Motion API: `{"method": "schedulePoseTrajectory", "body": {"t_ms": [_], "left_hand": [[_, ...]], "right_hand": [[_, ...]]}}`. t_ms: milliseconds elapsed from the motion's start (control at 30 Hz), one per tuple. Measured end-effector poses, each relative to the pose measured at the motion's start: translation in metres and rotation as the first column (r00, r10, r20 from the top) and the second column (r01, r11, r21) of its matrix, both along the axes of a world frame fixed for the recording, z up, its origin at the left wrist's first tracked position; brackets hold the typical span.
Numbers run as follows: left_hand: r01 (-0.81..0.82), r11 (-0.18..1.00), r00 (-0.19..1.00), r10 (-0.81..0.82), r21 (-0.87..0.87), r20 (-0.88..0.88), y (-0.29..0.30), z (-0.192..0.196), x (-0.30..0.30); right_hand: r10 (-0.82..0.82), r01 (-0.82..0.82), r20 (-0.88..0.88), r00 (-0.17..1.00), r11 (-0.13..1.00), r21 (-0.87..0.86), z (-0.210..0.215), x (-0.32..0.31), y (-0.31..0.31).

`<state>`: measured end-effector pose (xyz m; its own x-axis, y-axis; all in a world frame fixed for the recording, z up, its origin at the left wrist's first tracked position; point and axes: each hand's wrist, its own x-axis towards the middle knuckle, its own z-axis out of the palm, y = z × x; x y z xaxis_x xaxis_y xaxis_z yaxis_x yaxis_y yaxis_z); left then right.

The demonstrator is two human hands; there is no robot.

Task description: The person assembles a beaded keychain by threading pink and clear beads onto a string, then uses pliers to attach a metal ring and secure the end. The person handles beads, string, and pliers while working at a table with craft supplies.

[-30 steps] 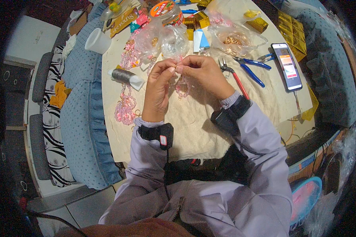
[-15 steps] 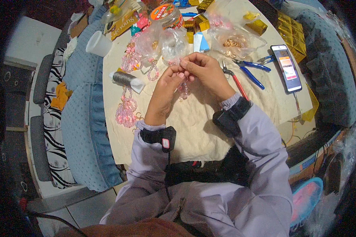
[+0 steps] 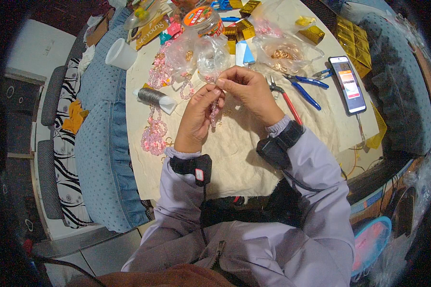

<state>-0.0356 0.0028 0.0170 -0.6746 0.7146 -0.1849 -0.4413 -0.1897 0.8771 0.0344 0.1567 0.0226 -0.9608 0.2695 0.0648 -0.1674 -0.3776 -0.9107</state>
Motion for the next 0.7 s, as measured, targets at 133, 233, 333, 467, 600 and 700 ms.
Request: {"method": "schedulePoseTrajectory", "body": {"t_ms": [133,233,333,467,600,700], "left_hand": [[-0.013,1.0,0.997,0.011,0.026,0.081,-0.0013,-0.0006,0.0001],[0.046,0.992,0.983,-0.066,0.12,0.172,-0.004,-0.003,-0.003],[0.108,0.971,0.96,-0.158,0.213,0.233,-0.0068,-0.0052,-0.0053],[0.123,0.95,0.936,-0.207,0.287,0.285,-0.0067,-0.0063,-0.0048],[0.143,0.935,0.916,-0.249,0.324,0.314,-0.0072,-0.0053,-0.0058],[0.185,0.908,0.898,-0.312,0.377,0.311,-0.0073,-0.0052,-0.0074]], "right_hand": [[0.029,-0.035,0.091,0.995,0.997,0.063,0.0,0.0007,0.0036],[0.092,-0.089,0.074,0.993,0.995,-0.036,-0.0005,0.0016,0.0036],[0.144,-0.133,0.057,0.988,0.978,-0.159,-0.0012,0.0019,0.0019],[0.172,-0.158,0.066,0.983,0.972,-0.176,-0.0011,0.002,0.0035],[0.226,-0.209,0.091,0.97,0.965,-0.161,0.0007,0.0021,0.0067],[0.278,-0.255,0.072,0.958,0.94,-0.227,0.0022,0.0036,0.0088]]}}
